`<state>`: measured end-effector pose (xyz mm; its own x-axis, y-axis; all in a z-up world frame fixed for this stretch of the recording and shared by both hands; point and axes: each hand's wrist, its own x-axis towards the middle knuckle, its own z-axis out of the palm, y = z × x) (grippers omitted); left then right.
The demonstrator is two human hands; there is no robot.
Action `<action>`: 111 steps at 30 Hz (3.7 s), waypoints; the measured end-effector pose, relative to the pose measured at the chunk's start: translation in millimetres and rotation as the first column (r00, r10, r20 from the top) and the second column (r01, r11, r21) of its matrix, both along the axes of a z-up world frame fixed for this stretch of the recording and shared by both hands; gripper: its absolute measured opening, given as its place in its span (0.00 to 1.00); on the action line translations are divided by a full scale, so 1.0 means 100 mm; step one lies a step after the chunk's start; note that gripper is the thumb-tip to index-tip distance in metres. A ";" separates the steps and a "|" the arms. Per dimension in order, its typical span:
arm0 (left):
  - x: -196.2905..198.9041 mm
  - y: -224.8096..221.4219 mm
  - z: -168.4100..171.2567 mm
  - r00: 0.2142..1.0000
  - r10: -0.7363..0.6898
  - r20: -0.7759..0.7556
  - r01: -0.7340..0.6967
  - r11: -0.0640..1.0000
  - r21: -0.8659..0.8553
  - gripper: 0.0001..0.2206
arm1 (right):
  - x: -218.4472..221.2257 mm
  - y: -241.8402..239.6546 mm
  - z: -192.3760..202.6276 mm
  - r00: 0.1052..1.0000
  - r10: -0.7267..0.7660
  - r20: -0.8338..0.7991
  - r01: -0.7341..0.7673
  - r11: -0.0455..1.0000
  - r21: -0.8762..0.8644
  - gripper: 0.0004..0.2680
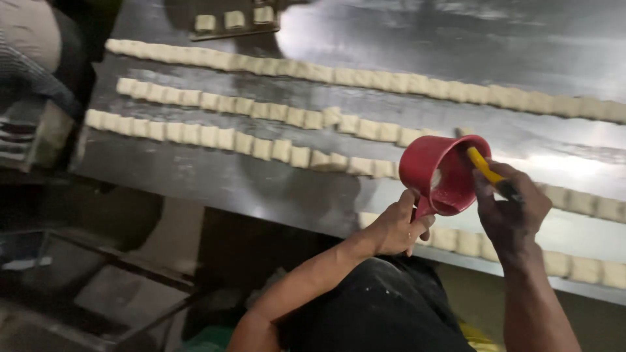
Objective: Apply egg wash glaze or liquid coating onto pre-cut pieces of bread dough lined up on a metal workstation table using a pastry brush.
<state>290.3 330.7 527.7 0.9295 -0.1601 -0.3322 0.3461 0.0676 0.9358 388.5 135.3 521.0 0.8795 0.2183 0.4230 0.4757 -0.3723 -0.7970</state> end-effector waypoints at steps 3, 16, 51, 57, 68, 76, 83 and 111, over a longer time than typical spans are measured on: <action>-0.17 0.36 -0.01 1.000 0.012 -0.019 -0.011 0.999 0.047 0.19 | -0.21 0.39 0.05 0.960 0.012 0.280 0.064 0.963 -0.260 0.08; -0.55 1.08 -0.22 0.981 0.190 0.048 -0.194 0.975 0.109 0.17 | -0.38 1.32 -0.05 0.883 0.182 0.433 0.006 0.917 -0.400 0.09; -4.25 6.10 -0.75 0.527 0.829 -0.184 -0.828 0.550 0.108 0.13 | -2.01 8.69 -2.01 0.754 0.246 -0.610 0.011 0.922 0.386 0.10; -3.85 5.99 -0.66 0.620 0.757 -0.206 -0.758 0.646 0.091 0.15 | -1.36 6.02 -3.39 0.921 0.041 -0.388 -0.101 0.986 -0.135 0.07; -3.43 5.90 -0.85 0.665 0.724 -0.184 -0.733 0.680 0.027 0.09 | -0.61 1.98 -2.37 0.812 -0.584 -0.023 0.580 0.810 -0.091 0.04; -2.70 6.48 -0.56 0.783 0.621 0.038 -0.618 0.783 -0.071 0.09 | -1.78 5.69 -1.82 0.980 0.075 0.182 0.032 0.853 -0.520 0.06; -2.32 7.38 -0.49 0.796 0.604 0.033 -0.601 0.796 -0.076 0.09 | -1.62 5.40 -2.12 0.679 0.039 -0.733 0.025 0.997 0.076 0.09; -2.41 9.35 -0.35 0.711 0.688 0.143 -0.697 0.717 0.015 0.12 | -2.40 8.73 -1.37 0.774 0.146 -0.616 0.098 0.934 0.344 0.09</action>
